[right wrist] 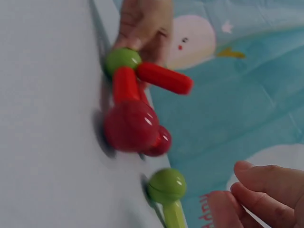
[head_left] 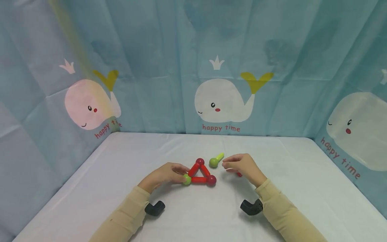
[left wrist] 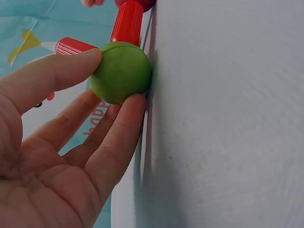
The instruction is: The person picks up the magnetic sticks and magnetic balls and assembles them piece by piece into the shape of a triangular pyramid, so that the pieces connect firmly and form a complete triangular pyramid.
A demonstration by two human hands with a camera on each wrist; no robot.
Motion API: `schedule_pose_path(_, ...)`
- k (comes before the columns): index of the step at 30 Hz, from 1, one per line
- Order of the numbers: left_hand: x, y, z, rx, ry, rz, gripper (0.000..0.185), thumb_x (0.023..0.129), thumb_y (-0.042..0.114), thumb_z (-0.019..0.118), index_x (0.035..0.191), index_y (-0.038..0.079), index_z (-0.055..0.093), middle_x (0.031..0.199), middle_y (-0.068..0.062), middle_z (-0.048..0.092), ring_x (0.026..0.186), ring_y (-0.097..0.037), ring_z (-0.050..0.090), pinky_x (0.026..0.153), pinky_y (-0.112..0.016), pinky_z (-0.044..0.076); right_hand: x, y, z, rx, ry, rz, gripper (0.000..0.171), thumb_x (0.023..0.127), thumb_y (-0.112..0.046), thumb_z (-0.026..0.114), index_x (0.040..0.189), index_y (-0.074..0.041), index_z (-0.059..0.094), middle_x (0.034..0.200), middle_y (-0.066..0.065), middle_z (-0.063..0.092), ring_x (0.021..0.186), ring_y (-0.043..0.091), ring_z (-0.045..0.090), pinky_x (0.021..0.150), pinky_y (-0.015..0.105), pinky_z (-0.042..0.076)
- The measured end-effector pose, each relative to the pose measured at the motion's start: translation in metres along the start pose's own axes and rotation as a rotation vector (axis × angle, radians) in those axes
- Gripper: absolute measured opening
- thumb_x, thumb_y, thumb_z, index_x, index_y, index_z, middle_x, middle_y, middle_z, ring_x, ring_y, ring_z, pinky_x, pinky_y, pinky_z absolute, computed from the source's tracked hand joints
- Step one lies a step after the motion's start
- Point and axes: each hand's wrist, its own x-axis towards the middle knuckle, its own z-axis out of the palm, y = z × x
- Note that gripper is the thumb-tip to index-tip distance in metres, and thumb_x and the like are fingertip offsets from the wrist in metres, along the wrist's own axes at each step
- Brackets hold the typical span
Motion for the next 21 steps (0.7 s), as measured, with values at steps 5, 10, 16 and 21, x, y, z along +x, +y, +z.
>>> schedule_pose_path(5,0.001,0.001,0.000,-0.009,-0.007,0.002,0.038,0.080,0.020,0.078,0.117,0.020,0.072,0.119,-0.001,0.068,0.118,-0.022,0.055,0.104,-0.055,0.041,0.003,0.001,-0.021,-0.006,0.039,0.012,0.041,0.088,-0.027,0.075,0.118,0.001,0.069,0.109,0.011,0.075,0.098,0.023,0.074,0.094,0.039,0.056)
schedule_pose_path(10,0.001,0.000,0.000,-0.011,-0.012,0.012,0.039,0.080,0.020,0.079,0.118,0.019,0.072,0.120,-0.001,0.068,0.118,-0.023,0.055,0.104,-0.054,0.041,0.006,0.006,-0.031,-0.024,0.094,0.022,0.045,0.088,-0.025,0.075,0.121,0.005,0.066,0.112,0.014,0.074,0.094,0.019,0.073,0.089,0.037,0.058)
schedule_pose_path(16,0.001,0.000,-0.001,-0.027,-0.023,0.025,0.040,0.080,0.018,0.077,0.120,0.016,0.071,0.122,-0.005,0.067,0.118,-0.024,0.054,0.102,-0.051,0.043,0.008,0.011,-0.034,-0.081,0.136,0.093,0.040,0.088,-0.023,0.075,0.115,0.005,0.067,0.105,0.015,0.074,0.087,0.017,0.072,0.085,0.035,0.059)
schedule_pose_path(21,0.001,-0.002,-0.002,-0.029,-0.028,0.026,0.040,0.080,0.018,0.077,0.120,0.016,0.071,0.123,-0.005,0.067,0.118,-0.024,0.055,0.102,-0.050,0.044,0.011,0.016,-0.035,-0.108,0.125,0.139,0.041,0.087,-0.023,0.076,0.116,0.004,0.066,0.110,0.018,0.073,0.085,0.018,0.074,0.086,0.036,0.059)
